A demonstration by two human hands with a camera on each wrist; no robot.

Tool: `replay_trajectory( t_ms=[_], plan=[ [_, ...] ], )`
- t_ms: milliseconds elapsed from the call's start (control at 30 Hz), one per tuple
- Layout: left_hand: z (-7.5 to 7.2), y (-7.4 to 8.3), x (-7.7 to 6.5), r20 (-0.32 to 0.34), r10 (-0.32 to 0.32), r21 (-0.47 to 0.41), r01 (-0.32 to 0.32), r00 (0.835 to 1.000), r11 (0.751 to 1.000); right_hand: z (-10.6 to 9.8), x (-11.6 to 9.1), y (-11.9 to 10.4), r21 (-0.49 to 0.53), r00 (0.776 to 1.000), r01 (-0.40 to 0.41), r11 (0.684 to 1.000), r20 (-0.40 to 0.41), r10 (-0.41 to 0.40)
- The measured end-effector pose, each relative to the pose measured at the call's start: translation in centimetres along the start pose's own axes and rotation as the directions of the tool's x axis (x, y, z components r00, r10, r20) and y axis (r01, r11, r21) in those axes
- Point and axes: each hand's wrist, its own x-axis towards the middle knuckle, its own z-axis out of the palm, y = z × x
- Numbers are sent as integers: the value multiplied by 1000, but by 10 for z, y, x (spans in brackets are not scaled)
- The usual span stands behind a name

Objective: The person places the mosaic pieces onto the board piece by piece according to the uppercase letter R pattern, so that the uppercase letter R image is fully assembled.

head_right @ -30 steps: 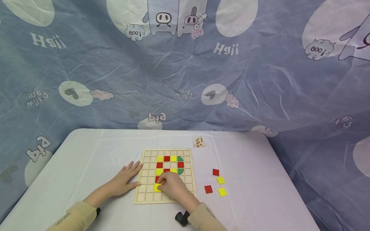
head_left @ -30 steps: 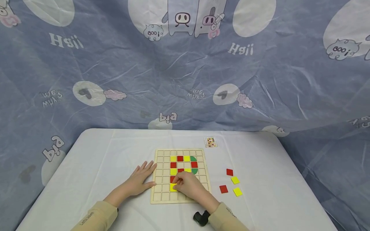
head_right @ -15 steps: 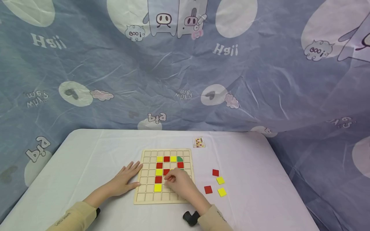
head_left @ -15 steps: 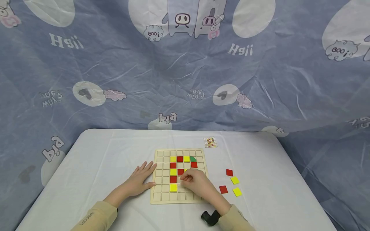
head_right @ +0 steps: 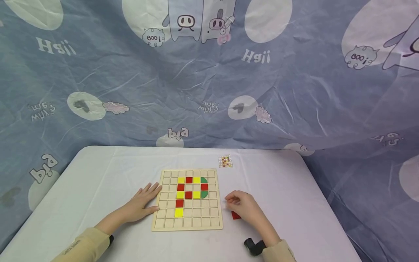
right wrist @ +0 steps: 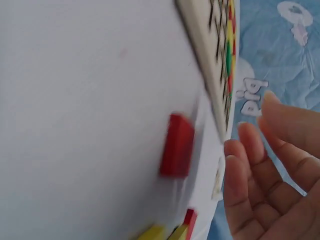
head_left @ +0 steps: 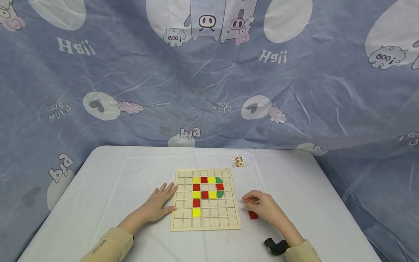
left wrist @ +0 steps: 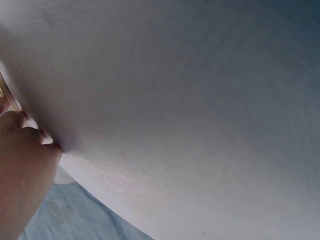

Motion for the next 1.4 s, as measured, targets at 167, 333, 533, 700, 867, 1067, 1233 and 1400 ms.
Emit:
replay_trajectory(
  t_ms=[167, 333, 533, 700, 867, 1067, 1233, 1400],
  plan=[
    [0, 0, 0, 2, 2, -8, -2, 1000, 1000, -6, -7, 17, -78, 999, -36, 996, 27, 38],
    [-1, 1, 0, 8, -2, -6, 2, 1000, 1000, -5, -10, 26, -135, 997, -68, 989, 27, 72],
    [-2, 1, 0, 2, -2, 1, 2, 1000, 1000, -2, -9, 27, -165, 997, -65, 984, 31, 71],
    [-1, 0, 1, 2, -1, 0, 1, 1000, 1000, -1, -7, 27, -173, 998, -54, 983, 31, 60],
    [-1, 0, 1, 4, 1, 2, -1, 1000, 1000, -1, -9, 26, -159, 998, -51, 986, 18, 55],
    [0, -1, 1, -2, 8, 5, -8, 1000, 1000, 2, -11, 19, -57, 999, -18, 998, 35, 20],
    [0, -1, 1, -2, 7, 2, -7, 1000, 1000, 14, -8, 1, 63, 996, 45, 997, 68, -49],
    [0, -1, 1, -3, 0, 4, 0, 1000, 1000, 38, -6, -22, 154, 984, 111, 982, 121, -130]
  ],
)
